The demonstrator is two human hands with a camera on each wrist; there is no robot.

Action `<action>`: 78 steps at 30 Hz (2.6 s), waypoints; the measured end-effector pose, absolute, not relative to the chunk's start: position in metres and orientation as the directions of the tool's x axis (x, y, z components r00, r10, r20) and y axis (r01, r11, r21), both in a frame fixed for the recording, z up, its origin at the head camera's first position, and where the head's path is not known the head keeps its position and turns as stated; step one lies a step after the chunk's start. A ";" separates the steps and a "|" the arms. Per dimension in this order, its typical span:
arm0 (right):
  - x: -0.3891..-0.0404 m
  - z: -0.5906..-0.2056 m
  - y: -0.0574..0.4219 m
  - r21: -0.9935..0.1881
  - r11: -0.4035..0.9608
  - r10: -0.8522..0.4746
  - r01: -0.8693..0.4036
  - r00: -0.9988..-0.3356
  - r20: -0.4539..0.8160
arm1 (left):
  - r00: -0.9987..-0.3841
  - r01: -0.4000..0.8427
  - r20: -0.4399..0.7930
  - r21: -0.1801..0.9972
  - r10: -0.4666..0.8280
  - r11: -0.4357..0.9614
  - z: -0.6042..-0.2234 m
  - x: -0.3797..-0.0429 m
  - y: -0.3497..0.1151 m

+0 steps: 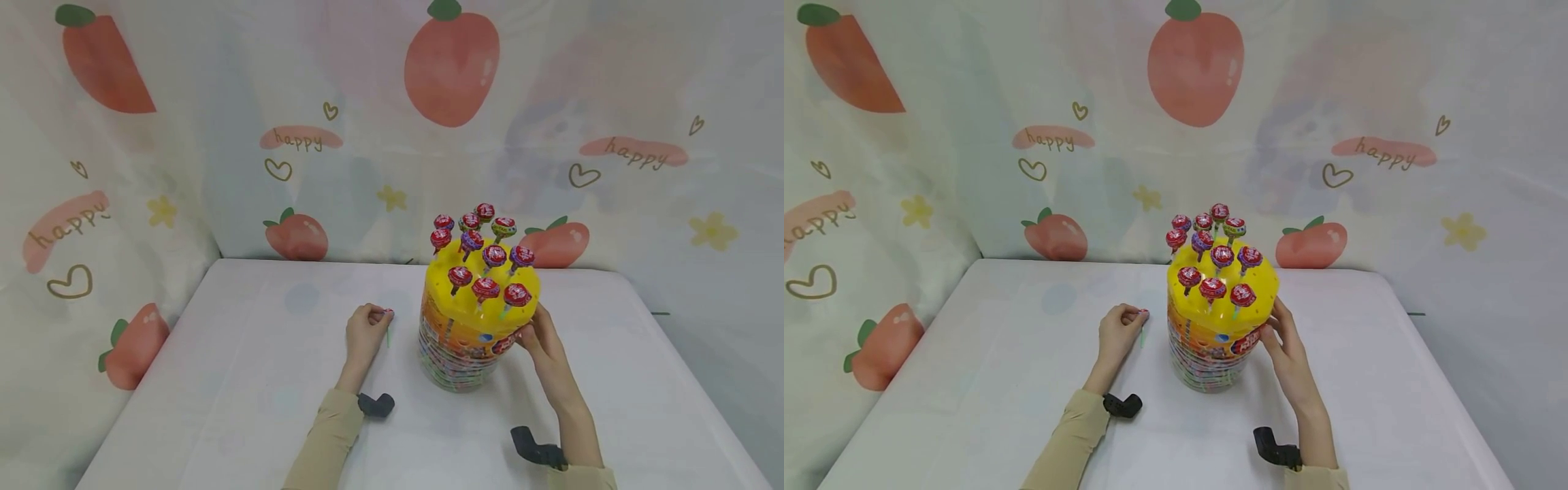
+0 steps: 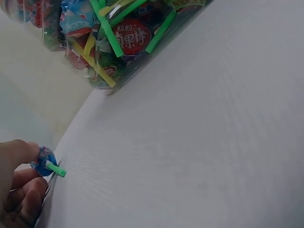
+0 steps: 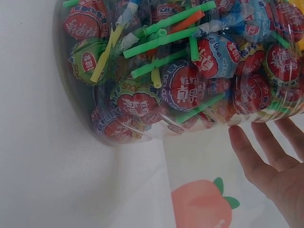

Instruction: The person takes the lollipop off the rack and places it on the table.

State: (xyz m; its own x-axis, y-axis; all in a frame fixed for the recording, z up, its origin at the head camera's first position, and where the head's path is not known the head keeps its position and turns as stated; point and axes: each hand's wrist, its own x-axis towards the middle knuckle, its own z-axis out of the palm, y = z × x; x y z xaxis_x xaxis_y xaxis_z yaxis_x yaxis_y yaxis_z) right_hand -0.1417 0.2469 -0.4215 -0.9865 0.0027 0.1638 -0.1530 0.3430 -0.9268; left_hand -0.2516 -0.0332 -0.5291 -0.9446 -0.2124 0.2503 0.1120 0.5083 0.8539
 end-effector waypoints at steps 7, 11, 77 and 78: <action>-0.142 -0.422 0.247 -0.922 0.352 -0.001 -0.161 -0.985 0.172 | -0.948 0.111 0.233 0.879 -0.216 0.464 -0.527 -0.251 -0.036; -0.142 -0.422 0.247 -0.918 0.361 0.001 -0.162 -0.985 0.174 | -0.950 0.100 0.219 0.890 -0.223 0.446 -0.527 -0.252 -0.037; -0.141 -0.421 0.247 -0.919 0.351 -0.004 -0.182 -0.981 0.193 | -0.747 0.665 0.657 0.742 0.106 0.082 -0.338 -0.158 0.003; -0.141 -0.420 0.247 -0.919 0.351 -0.004 -0.183 -0.981 0.194 | -0.742 0.669 0.661 0.738 0.113 0.081 -0.337 -0.158 0.004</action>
